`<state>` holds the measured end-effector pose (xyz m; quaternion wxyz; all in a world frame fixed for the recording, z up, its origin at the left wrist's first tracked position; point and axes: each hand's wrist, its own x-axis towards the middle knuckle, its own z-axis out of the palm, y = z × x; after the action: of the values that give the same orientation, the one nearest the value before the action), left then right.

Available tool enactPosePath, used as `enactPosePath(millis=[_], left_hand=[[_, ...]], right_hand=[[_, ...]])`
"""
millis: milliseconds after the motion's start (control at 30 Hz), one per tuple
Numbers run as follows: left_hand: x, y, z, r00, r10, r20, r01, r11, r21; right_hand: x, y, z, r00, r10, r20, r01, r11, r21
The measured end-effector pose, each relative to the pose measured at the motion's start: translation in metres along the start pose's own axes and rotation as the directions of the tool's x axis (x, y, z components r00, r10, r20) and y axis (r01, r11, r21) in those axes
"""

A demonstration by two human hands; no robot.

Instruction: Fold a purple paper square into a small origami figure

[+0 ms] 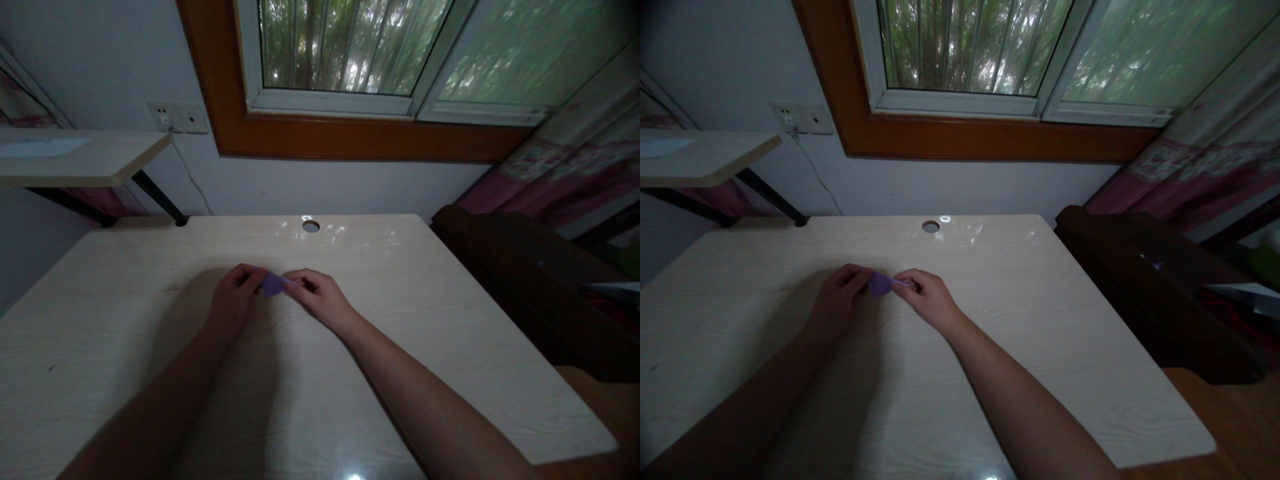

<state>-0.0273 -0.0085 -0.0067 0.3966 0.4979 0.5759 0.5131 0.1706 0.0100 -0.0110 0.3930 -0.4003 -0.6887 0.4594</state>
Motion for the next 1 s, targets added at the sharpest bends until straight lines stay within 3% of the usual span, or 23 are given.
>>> enactPosePath(millis=[67, 300, 467, 733, 1000], left_hand=[[-0.0009, 0.0027, 0.0000, 0.998, -0.008, 0.056, 0.007, 1.000, 0.019], [-0.0027, 0.0078, 0.0012, 0.982, 0.011, 0.191, -0.029, 0.995, 0.095], [-0.0055, 0.0054, 0.0024, 0.956, 0.096, 0.278, -0.157, 0.966, 0.207], [-0.0075, 0.0057, 0.0038, 0.941, 0.155, 0.302, -0.246, 0.924, 0.294], [-0.0060, 0.0054, 0.0021, 0.971, 0.113, 0.209, -0.161, 0.960, 0.228]], right_hand=[[0.0002, 0.0004, -0.0002, 1.000, 0.002, 0.012, -0.002, 1.000, -0.008], [0.0015, 0.0047, -0.0046, 0.991, 0.051, -0.120, -0.039, 0.994, 0.102], [0.0000, 0.0055, -0.0035, 0.998, 0.032, -0.057, -0.029, 0.998, 0.054], [-0.0014, 0.0070, -0.0022, 0.999, -0.003, -0.042, 0.002, 1.000, -0.023], [-0.0004, 0.0062, -0.0053, 0.987, 0.035, -0.159, -0.025, 0.998, 0.063]])
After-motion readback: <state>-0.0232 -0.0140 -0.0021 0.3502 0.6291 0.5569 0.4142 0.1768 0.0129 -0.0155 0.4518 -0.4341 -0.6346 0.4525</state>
